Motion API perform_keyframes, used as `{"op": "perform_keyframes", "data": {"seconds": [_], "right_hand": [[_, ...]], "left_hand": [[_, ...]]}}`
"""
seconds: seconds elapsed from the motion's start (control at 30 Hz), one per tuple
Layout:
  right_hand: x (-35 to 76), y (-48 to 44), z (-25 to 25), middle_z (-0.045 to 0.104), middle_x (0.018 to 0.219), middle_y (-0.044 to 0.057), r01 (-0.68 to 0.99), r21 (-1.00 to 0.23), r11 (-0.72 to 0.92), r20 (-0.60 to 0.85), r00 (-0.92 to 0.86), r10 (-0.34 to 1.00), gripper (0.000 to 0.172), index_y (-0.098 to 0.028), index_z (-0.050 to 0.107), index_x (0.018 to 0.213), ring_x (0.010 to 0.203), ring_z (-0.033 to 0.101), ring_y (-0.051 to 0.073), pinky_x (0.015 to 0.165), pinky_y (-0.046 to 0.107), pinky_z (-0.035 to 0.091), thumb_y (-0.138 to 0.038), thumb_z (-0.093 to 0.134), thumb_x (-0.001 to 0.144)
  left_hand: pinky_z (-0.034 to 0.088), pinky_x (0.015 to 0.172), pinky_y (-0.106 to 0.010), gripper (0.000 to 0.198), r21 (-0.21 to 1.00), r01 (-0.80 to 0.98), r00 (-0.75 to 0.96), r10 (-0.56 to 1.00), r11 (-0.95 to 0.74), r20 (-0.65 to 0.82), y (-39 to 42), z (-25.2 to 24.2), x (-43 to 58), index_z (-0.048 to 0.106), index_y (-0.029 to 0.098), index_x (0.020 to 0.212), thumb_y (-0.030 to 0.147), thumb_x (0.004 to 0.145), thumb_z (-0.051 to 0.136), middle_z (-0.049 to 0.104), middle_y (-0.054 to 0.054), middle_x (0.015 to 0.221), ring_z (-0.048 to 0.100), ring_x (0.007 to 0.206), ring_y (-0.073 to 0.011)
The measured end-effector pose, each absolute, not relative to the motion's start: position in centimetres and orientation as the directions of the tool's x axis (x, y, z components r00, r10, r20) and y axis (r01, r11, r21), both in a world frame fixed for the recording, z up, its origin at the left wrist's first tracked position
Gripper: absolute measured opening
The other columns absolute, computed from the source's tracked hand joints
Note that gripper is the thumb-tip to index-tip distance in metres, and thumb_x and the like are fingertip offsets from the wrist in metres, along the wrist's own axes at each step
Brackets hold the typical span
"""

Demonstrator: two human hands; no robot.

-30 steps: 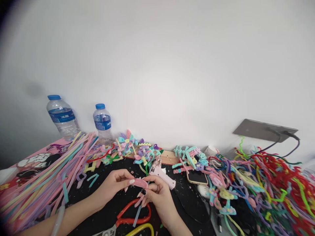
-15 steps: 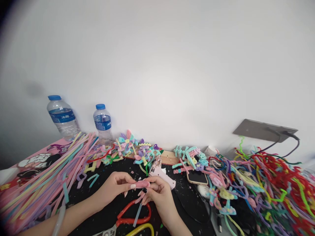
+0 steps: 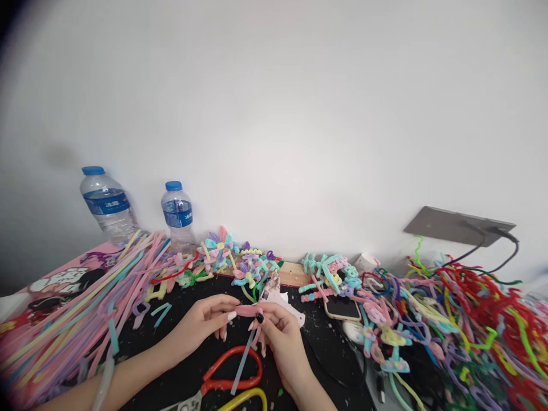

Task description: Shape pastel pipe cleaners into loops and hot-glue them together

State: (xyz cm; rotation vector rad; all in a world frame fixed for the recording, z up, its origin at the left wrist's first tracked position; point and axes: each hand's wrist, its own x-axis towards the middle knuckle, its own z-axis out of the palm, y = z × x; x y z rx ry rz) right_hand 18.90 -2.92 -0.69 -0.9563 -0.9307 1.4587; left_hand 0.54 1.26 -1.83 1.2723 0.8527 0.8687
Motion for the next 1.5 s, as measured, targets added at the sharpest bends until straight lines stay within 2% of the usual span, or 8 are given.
{"op": "perform_keyframes", "data": {"seconds": [0.13,0.33,0.5,0.73,0.87,1.07,1.2,1.5], "right_hand": [[19.3,-2.6,-1.1,0.067,0.063,0.000,-0.254,-0.967,0.009,0.013,-0.016,1.000,0.018,-0.016,0.070,0.087,0.040,0.050,0.006,0.034,0.015,0.038,-0.031,0.071,0.076],[19.4,-3.1,-1.1,0.070,0.074,0.004,0.020,-0.979,0.202,0.202,0.010,0.979,0.009,-0.020,0.072,0.086,0.063,0.064,0.016,0.059,0.025,0.052,-0.025,0.066,0.080],[19.4,-3.4,-0.5,0.070,0.097,0.008,0.252,-0.914,0.318,0.302,-0.102,0.948,0.020,-0.023,0.073,0.084,0.095,0.063,0.024,0.085,0.036,0.049,-0.010,0.059,0.079],[19.3,-4.0,-0.3,0.061,0.119,0.009,0.152,-0.948,0.280,0.268,-0.093,0.959,0.028,-0.024,0.068,0.104,0.114,0.053,0.027,0.099,0.042,0.041,-0.012,0.053,0.084],[19.2,-3.7,-0.7,0.058,0.120,0.010,0.040,-0.971,0.234,0.235,0.029,0.972,0.032,-0.025,0.058,0.116,0.106,0.056,0.025,0.086,0.035,0.049,-0.023,0.058,0.084],[19.5,-3.1,-1.6,0.055,0.064,-0.001,0.183,-0.970,0.163,0.167,0.012,0.986,0.013,-0.018,0.065,0.086,0.058,0.050,0.014,0.052,0.023,0.042,-0.029,0.064,0.080],[19.3,-3.2,-1.8,0.048,0.054,-0.003,0.265,-0.955,0.133,0.127,-0.038,0.991,0.029,-0.017,0.059,0.066,0.047,0.041,0.011,0.044,0.022,0.032,-0.039,0.057,0.084],[18.6,-3.6,-1.2,0.057,0.053,-0.001,0.164,-0.985,0.052,0.029,-0.137,0.990,0.033,-0.018,0.056,0.068,0.041,0.047,0.010,0.042,0.022,0.036,-0.047,0.056,0.083]], "left_hand": [[0.043,0.048,-0.021,0.038,0.988,-0.096,0.405,0.911,0.124,-0.075,1.2,-1.4,0.4,0.057,0.016,0.109,0.036,0.078,0.060,0.062,-0.012,0.116,0.060,0.051,-0.0090],[0.045,0.049,-0.022,0.040,0.981,-0.107,0.402,0.910,0.159,-0.103,1.3,-1.2,0.3,0.057,0.013,0.105,0.045,0.081,0.055,0.069,-0.007,0.085,0.061,0.051,-0.0116],[0.043,0.048,-0.021,0.036,0.987,-0.075,0.439,0.894,0.143,-0.096,1.4,-1.5,0.3,0.060,0.012,0.093,0.045,0.078,0.058,0.060,0.001,0.057,0.058,0.048,-0.0121],[0.045,0.053,-0.023,0.021,0.995,-0.035,0.491,0.869,0.092,-0.063,1.3,-2.0,0.5,0.062,0.012,0.083,0.027,0.070,0.069,0.065,-0.002,0.074,0.057,0.053,-0.0110],[0.046,0.055,-0.024,0.016,0.997,-0.049,0.468,0.883,0.063,-0.033,1.1,-1.6,0.5,0.062,0.012,0.083,0.021,0.070,0.066,0.064,-0.002,0.074,0.057,0.055,-0.0119],[0.046,0.060,-0.025,0.013,0.999,-0.038,0.451,0.892,0.020,-0.001,0.7,-1.6,0.7,0.062,0.013,0.082,0.017,0.070,0.065,0.064,-0.001,0.073,0.058,0.060,-0.0130],[0.048,0.061,-0.026,0.013,0.999,-0.035,0.462,0.887,0.012,0.006,0.7,-1.6,0.7,0.063,0.013,0.083,0.019,0.071,0.064,0.063,-0.001,0.073,0.059,0.060,-0.0142],[0.047,0.060,-0.025,0.012,0.989,0.088,0.499,0.864,-0.123,0.063,0.5,-1.3,0.7,0.071,0.013,0.077,0.020,0.075,0.062,0.066,-0.004,0.070,0.060,0.061,-0.0155]]}}
